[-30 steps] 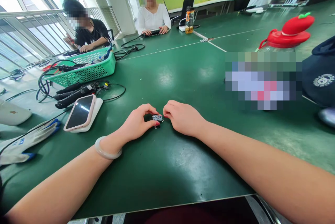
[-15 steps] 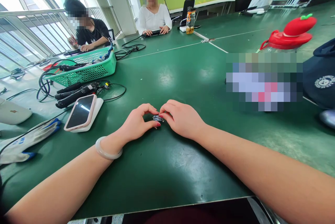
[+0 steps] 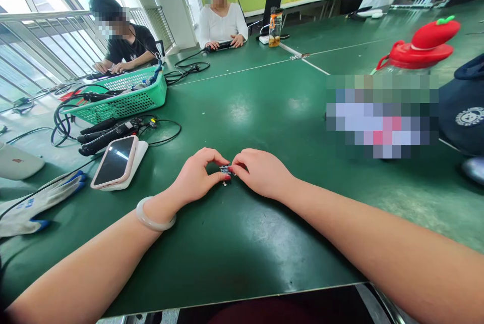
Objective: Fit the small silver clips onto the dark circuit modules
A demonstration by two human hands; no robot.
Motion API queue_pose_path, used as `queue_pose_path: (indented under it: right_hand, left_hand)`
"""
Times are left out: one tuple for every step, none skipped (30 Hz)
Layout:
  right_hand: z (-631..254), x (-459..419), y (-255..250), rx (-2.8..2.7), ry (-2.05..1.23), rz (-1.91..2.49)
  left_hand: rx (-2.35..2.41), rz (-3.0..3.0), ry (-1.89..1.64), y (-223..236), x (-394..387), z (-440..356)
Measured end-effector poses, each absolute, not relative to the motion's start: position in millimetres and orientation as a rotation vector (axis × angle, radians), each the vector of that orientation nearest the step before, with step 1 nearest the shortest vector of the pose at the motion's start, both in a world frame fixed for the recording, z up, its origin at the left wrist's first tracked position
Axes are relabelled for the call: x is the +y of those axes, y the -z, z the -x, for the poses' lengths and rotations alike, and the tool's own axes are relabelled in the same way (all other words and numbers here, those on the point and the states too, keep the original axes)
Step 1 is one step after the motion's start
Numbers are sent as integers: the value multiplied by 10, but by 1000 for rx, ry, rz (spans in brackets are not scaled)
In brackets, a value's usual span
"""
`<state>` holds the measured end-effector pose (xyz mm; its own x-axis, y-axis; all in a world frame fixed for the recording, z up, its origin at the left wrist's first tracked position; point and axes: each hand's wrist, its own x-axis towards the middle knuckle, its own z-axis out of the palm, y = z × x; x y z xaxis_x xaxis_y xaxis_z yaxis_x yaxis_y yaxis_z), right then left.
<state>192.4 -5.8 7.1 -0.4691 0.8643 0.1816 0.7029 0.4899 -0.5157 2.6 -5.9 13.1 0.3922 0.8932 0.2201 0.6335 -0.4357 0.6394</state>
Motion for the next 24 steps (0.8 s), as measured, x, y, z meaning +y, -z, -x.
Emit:
queue_pose_path:
  right_hand:
    - [-1928,-57,-71,-2326,-520,1310]
    - [-1933,-57,-70,-2342,-523,1312]
    - [-1937,-60,-68,-2365,-530,1306]
    - [-1939,-64,-65,-2395,-538,1290]
    - [-1938,-71,-61,-2428,-546,1267]
    - [-1935,-79,-56,-2457,-548,1241]
    - [-1928,-88,-51,-2481,-544,1215]
    - [-1920,-96,-45,-2500,-531,1192]
    - [-1912,-102,-39,-2516,-514,1174]
    - [-1905,-106,-34,-2532,-493,1160]
    - [-1900,-107,-30,-2543,-474,1151]
    - [-1899,-105,-27,-2546,-456,1148]
    - [-1901,-102,-25,-2536,-440,1147]
    - [-1906,-97,-25,-2510,-422,1150]
    - [-1914,-92,-27,-2470,-403,1154]
    - [-1923,-88,-30,-2420,-380,1161]
    - [-1932,-85,-32,-2367,-357,1165]
    - [-1940,-83,-34,-2317,-332,1162]
    - [-1945,-82,-35,-2274,-309,1153]
    - [-1949,-82,-34,-2242,-285,1138]
    - [-1951,-83,-31,-2221,-262,1120]
    - [-1951,-84,-27,-2208,-237,1101]
    - [-1951,-86,-23,-2203,-212,1082]
    - [-1951,-88,-18,-2202,-184,1067]
  left_hand:
    - [1332,-2192,-766,-127,-52,-21]
    - [1363,-2184,-771,-120,-42,-15]
    - [1400,-2172,-778,-112,-31,-7]
    - [1440,-2155,-785,-102,-19,2]
    - [1476,-2135,-790,-91,-6,10]
    - [1503,-2114,-794,-81,5,17]
    - [1519,-2095,-797,-73,13,22]
    - [1526,-2081,-798,-67,19,25]
    - [1525,-2072,-798,-63,22,26]
    - [1522,-2067,-796,-63,22,24]
    - [1519,-2063,-793,-66,19,21]
    - [1519,-2057,-790,-70,16,18]
    - [1521,-2047,-786,-76,11,14]
    - [1521,-2033,-783,-83,7,11]
    - [1519,-2016,-782,-90,2,8]
    - [1514,-1997,-784,-96,-3,6]
    - [1504,-1978,-788,-102,-9,4]
    - [1485,-1958,-794,-106,-14,1]
    - [1459,-1940,-800,-110,-20,-1]
    - [1424,-1924,-809,-113,-25,-4]
    - [1386,-1907,-819,-116,-29,-6]
    - [1347,-1890,-829,-117,-32,-8]
    - [1313,-1872,-840,-118,-34,-10]
    - [1283,-1852,-850,-118,-33,-11]
